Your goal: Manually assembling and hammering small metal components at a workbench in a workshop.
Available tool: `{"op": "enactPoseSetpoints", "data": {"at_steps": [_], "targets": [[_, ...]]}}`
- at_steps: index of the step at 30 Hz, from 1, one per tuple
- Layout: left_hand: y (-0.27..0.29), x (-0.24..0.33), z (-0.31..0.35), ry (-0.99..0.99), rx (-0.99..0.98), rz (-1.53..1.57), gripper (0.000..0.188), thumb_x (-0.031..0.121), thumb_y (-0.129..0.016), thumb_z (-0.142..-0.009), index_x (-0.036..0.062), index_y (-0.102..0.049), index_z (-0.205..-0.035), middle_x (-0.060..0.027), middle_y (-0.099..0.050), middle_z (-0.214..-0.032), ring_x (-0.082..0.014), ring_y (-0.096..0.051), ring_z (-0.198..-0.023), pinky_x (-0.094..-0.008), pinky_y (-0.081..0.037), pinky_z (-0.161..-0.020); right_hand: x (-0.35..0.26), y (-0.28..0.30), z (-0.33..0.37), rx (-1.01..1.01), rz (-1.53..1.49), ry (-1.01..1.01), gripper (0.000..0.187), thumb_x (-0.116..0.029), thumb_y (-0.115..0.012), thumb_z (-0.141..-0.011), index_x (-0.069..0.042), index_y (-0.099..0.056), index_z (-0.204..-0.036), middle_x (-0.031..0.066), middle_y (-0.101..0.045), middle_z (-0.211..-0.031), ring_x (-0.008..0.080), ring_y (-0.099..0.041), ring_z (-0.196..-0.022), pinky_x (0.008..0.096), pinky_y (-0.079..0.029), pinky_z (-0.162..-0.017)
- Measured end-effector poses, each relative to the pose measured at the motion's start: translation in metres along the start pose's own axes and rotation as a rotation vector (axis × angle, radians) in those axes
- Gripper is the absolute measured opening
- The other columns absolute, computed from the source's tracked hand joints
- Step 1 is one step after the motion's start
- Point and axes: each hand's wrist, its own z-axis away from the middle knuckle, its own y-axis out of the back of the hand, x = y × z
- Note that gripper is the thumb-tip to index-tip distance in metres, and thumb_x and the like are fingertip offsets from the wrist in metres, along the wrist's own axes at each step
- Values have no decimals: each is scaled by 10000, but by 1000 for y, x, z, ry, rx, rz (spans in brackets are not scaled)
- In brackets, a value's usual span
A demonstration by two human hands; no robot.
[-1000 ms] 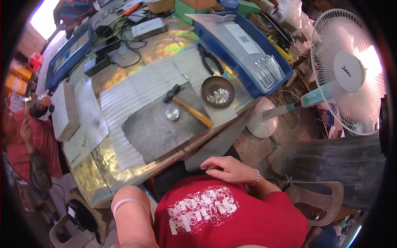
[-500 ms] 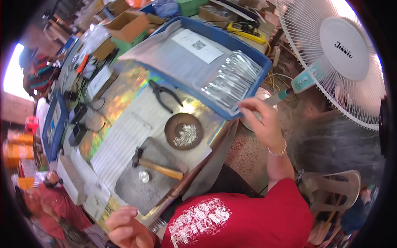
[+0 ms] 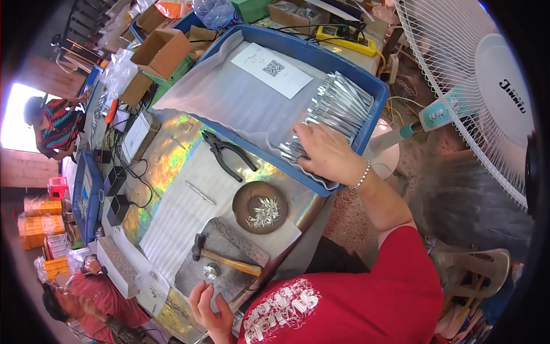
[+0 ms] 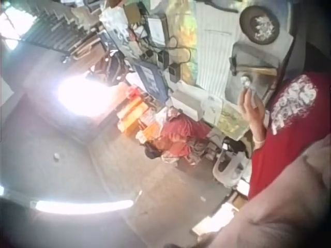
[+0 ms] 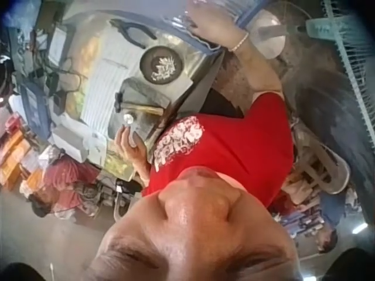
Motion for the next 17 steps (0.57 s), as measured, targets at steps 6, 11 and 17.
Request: {"op": "enactPoseSetpoints", "data": {"at_steps": [6,11,17], "targets": [[-12,1,-17,-155,-71,13,288,-85,-590,-736,3,-562,-1009,-193,-597,-1003,-317,-605,-873,-374,-502,-756,2,-5,-2,34,14,73,428,-163,-647,-683,-15,-452,-1033,165,-519,-934,328,-509,-946,405,-443,-805],[-8,8,-21,-166,-104,66,267,-92,-560,-738,3,-570,-987,-190,-595,-1011,-320,-598,-904,-381,-482,-806,5,-3,1,-4,0,55,490,-153,-650,-681,-43,-448,-1114,158,-504,-958,325,-500,-950,402,-442,-806],[5,34,-66,-416,-105,91,263,-110,-584,-726,40,-576,-942,-163,-611,-996,-295,-614,-863,-355,-510,-762,7,1,3,39,22,162,608,-143,-658,-673,-125,-449,-1244,125,-493,-964,313,-509,-933,400,-454,-779]]}}
